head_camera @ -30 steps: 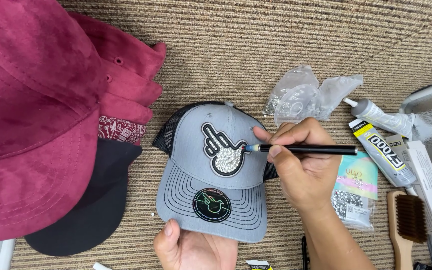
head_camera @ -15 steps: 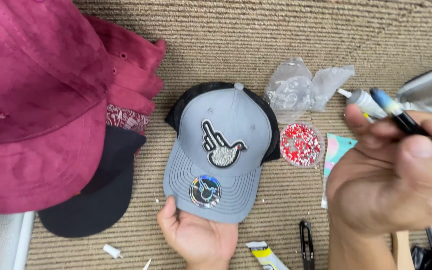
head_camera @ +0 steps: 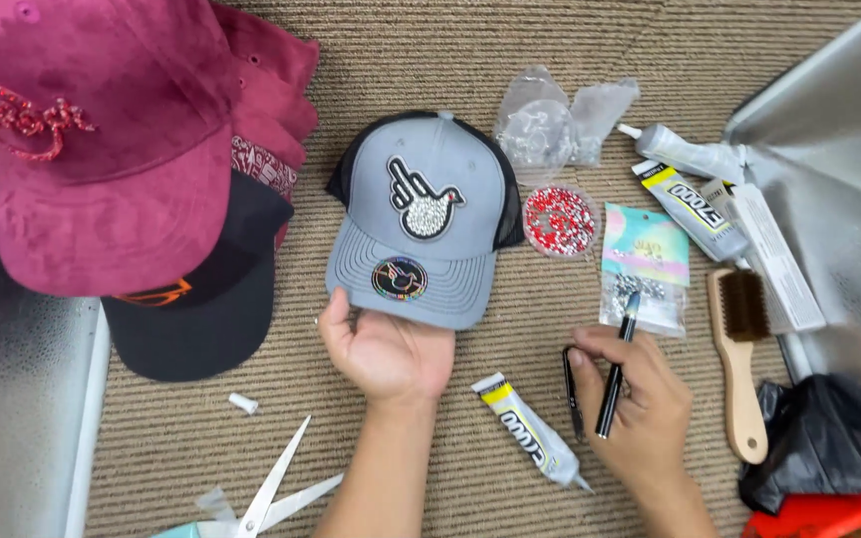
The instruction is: The person decorates a grey baseball cap by applying glue to a hand-shaped patch and placing small rhinestones onto it using a pen-like tool. They also use a utility knife to trim the patch and handle a container of red and white rhinestones.
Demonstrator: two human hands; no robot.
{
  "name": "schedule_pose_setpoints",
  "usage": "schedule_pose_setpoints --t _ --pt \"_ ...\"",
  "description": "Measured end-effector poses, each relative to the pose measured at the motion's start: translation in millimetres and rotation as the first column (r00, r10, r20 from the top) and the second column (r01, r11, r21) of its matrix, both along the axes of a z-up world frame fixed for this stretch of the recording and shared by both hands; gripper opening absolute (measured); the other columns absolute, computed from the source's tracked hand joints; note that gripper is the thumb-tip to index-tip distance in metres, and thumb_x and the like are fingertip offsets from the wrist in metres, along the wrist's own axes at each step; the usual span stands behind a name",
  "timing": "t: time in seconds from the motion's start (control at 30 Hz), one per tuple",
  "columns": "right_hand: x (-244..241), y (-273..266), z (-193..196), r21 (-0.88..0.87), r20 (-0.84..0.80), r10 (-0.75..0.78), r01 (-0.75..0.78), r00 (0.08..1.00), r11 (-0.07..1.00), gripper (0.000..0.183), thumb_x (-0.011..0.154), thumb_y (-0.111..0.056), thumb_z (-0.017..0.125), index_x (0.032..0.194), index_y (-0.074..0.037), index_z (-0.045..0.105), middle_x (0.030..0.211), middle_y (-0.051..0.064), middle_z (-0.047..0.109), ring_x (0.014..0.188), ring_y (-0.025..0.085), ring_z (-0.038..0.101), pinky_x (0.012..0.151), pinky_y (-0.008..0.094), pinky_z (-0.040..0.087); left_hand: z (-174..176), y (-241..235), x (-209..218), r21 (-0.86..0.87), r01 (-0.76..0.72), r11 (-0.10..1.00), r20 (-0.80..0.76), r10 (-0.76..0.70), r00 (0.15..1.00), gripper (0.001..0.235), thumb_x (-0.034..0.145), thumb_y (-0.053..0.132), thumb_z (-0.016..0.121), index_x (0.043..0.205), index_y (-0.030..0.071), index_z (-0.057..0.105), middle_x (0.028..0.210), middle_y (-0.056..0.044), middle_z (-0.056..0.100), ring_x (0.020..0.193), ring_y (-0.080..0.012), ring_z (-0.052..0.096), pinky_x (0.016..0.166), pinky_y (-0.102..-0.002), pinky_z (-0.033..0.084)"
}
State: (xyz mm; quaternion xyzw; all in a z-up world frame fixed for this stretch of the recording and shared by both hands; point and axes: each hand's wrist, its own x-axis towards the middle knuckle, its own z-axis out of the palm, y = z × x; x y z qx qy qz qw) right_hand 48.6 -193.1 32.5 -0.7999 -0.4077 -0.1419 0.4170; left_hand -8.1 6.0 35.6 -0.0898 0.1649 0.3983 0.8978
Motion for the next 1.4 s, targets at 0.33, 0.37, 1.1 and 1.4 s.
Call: schedule_pose_setpoints --t 0.33,0.37,1.1,1.4 --pt "-24.9 -43.7 -30.4 -0.086 0.059 -0.042 0.047 0.997 0.995 0.033 0.096 -0.028 0.063 0.12 -0.004 0.061 0.123 0.02 0.069 0.111 0.032 0.068 0.094 0.044 0.055 -15.5 -0.6 -0.8 0.092 0.034 0.995 0.127 -0.045 0.991 0.06 0.084 0.034 0.055 0.14 0.012 0.059 0.136 -0.013 0.064 0.128 -0.0321 0.057 0.114 -0.053 0.04" --pt "-24.5 -46.6 -36.0 -0.169 0.013 -0.064 0.066 0.998 0.983 0.044 0.096 -0.039 0.06 0.126 -0.007 0.059 0.131 0.018 0.067 0.116 0.032 0.064 0.092 0.047 0.055 -19.4 -0.4 -0.8 0.104 0.038 0.994 0.148 -0.053 0.988 0.057 0.082 0.031 0.057 0.136 0.012 0.062 0.131 -0.013 0.067 0.124 -0.0319 0.06 0.112 -0.053 0.043" --pt "-17.8 -59.2 -47.6 0.043 -0.091 -0.068 0.072 0.994 0.996 0.045 0.092 -0.044 0.068 0.119 -0.008 0.068 0.101 0.012 0.071 0.093 0.033 0.071 0.087 0.048 0.056 43.4 -30.5 -76.9 0.408 0.802 0.435 -0.891 0.381 0.247 0.093 0.094 0.014 0.066 0.159 -0.006 0.002 0.078 -0.022 0.069 0.044 -0.0185 0.062 0.046 -0.034 0.052" --pt "-18.4 -57.8 -49.0 0.063 -0.003 -0.066 0.066 0.998 0.996 0.048 0.093 -0.05 0.071 0.119 -0.009 0.069 0.098 0.008 0.069 0.094 0.03 0.07 0.089 0.043 0.055 -22.2 -50.3 -100.9 0.285 0.943 -0.172 -0.317 0.911 0.262 0.037 0.088 0.027 0.064 0.12 0.01 0.058 0.074 -0.017 0.073 0.066 -0.0369 0.074 0.057 -0.048 0.056"
